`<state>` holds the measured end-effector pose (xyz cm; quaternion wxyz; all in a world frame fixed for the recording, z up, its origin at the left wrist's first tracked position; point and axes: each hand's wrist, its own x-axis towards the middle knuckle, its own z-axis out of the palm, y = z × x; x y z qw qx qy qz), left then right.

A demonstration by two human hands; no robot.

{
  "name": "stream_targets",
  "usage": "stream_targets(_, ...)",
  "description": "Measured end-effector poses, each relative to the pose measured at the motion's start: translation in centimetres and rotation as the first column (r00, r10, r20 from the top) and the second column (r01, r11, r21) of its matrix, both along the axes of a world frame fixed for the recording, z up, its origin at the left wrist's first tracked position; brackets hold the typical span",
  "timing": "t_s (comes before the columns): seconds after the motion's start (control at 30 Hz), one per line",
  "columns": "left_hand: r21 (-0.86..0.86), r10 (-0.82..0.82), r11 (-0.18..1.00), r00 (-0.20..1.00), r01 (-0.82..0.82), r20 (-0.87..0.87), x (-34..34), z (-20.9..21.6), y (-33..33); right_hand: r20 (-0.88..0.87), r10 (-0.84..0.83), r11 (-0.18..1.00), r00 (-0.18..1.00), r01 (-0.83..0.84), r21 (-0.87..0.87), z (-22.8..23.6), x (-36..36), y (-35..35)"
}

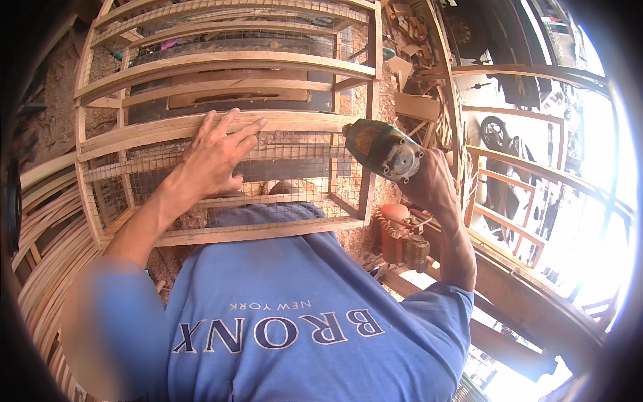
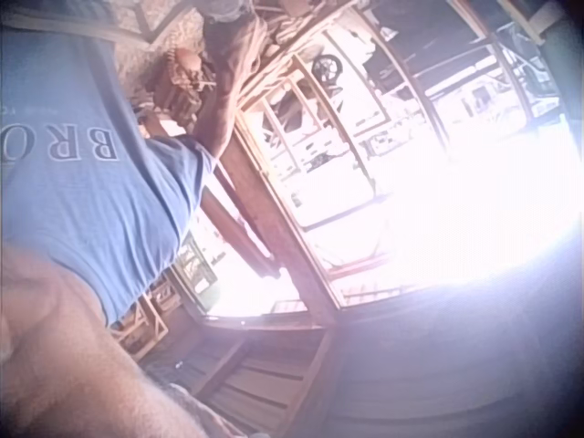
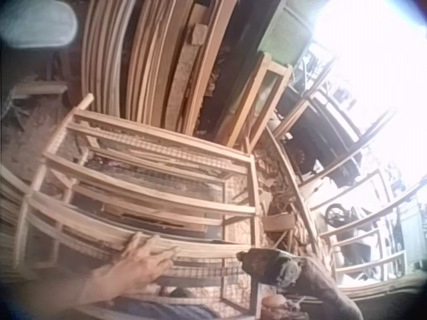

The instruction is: The person assembles a wooden frame with wire mesh using a pneumatic nail gun. They position slats, align the frame, and drive nails into the joints to secure the structure.

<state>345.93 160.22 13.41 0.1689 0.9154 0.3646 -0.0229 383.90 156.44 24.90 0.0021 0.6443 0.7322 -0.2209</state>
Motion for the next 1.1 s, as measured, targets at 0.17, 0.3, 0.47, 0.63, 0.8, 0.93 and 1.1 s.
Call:
stream_targets(0.17, 0.082, -0.068, 0.994, 0.992, 0.077, -0.106, 0.0, 0.4, 0.0, 0.057, -0.238, 0.971, 0.97, 0.237, 0.008, 0.2, 3.7, -2.9)
stream_targets(0.3, 0.133, -0.075, 0.987, 0.993, 0.086, -0.086, -1.3, 0.6, -0.6, 0.165, -0.272, 0.956, 0.948, 0.246, 0.162, 0.4, 6.9, -6.7)
stream_targets(0.47, 0.192, -0.011, 0.981, 0.991, -0.015, 0.132, -5.3, -0.8, -2.3, 0.117, -0.415, 0.884, 0.902, 0.369, 0.288, 1.2, 8.3, -11.0)
stream_targets(0.63, 0.426, 0.016, 0.886, 0.929, -0.185, 0.37, -18.8, -2.0, -1.3, 0.151, -0.557, 0.796, 0.817, 0.473, 0.377, 3.4, 2.3, -15.8)
stream_targets(0.8, 0.396, 0.076, 0.891, 0.932, -0.223, 0.354, -29.4, -1.4, 0.0, 0.054, -0.676, 0.709, 0.735, 0.629, 0.319, 4.7, -7.1, -20.8)
stream_targets(0.93, 0.383, -0.088, 0.922, 0.931, -0.058, 0.353, -31.3, -2.0, -0.7, 0.165, -0.816, 0.575, 0.554, 0.746, 0.337, 3.8, -14.0, -25.4)
stream_targets(1.1, 0.408, -0.045, 0.903, 0.916, -0.132, 0.398, -31.5, -2.3, 0.0, 0.072, -0.726, 0.684, 0.684, 0.708, 0.178, 3.4, -20.1, -29.6)
